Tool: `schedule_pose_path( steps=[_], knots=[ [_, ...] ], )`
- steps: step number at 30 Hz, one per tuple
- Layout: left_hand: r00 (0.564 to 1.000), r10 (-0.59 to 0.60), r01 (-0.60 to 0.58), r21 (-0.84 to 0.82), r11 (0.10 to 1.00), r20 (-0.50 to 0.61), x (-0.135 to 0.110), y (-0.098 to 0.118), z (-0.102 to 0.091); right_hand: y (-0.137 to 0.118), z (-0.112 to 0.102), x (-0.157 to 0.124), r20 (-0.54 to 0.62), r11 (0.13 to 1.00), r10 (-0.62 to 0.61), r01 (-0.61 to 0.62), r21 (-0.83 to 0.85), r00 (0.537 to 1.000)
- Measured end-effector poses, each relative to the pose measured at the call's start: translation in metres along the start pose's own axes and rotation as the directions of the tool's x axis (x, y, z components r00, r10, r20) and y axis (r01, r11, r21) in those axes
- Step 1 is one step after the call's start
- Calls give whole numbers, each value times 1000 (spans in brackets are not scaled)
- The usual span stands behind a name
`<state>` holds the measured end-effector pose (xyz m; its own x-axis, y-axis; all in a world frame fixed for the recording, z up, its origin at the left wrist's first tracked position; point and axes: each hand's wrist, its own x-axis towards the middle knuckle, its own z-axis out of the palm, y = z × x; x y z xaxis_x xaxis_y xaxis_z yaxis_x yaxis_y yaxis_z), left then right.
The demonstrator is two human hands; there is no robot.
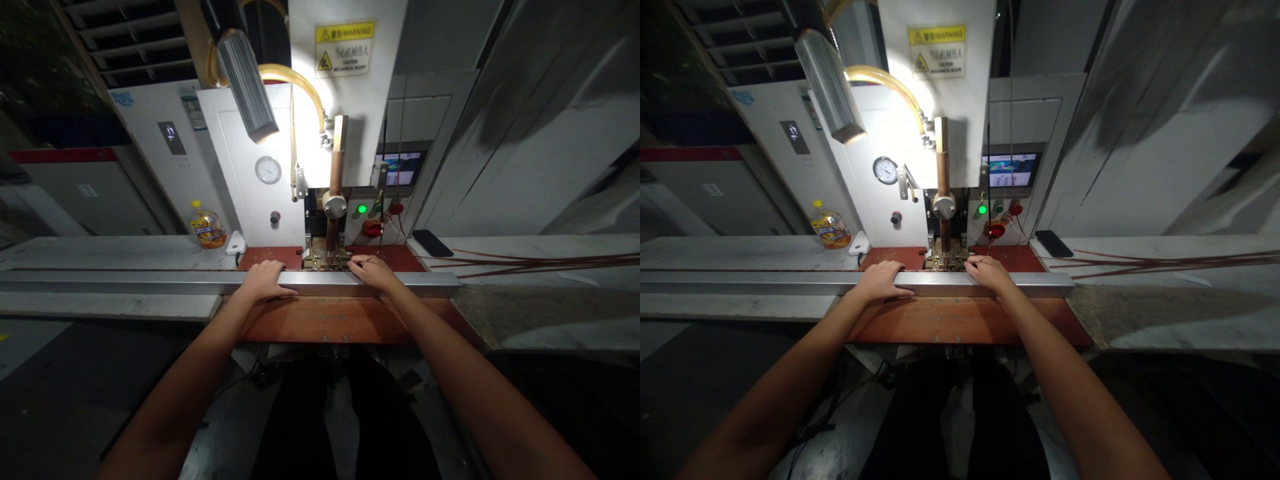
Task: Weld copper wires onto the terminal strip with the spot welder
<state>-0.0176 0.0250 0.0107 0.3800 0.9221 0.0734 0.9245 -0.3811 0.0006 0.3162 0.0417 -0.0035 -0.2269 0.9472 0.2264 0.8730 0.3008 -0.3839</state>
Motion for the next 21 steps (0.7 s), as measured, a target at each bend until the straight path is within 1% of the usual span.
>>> schedule_pose_path(
  steps=[4, 11, 21],
  knots=[
    [1000, 2, -2, -12, 1000, -2, 1, 0, 1, -2, -1, -1, -9, 1000, 27, -27, 13, 1000],
    [1000, -7, 7, -25, 1000, -2, 0, 2, 0, -5, -4, -2, 15, 999, 40, -40, 16, 999],
    [999, -36, 37, -34, 999, 12, 1, 0, 3, -1, -1, -2, -12, 999, 27, -27, 22, 1000]
  ],
)
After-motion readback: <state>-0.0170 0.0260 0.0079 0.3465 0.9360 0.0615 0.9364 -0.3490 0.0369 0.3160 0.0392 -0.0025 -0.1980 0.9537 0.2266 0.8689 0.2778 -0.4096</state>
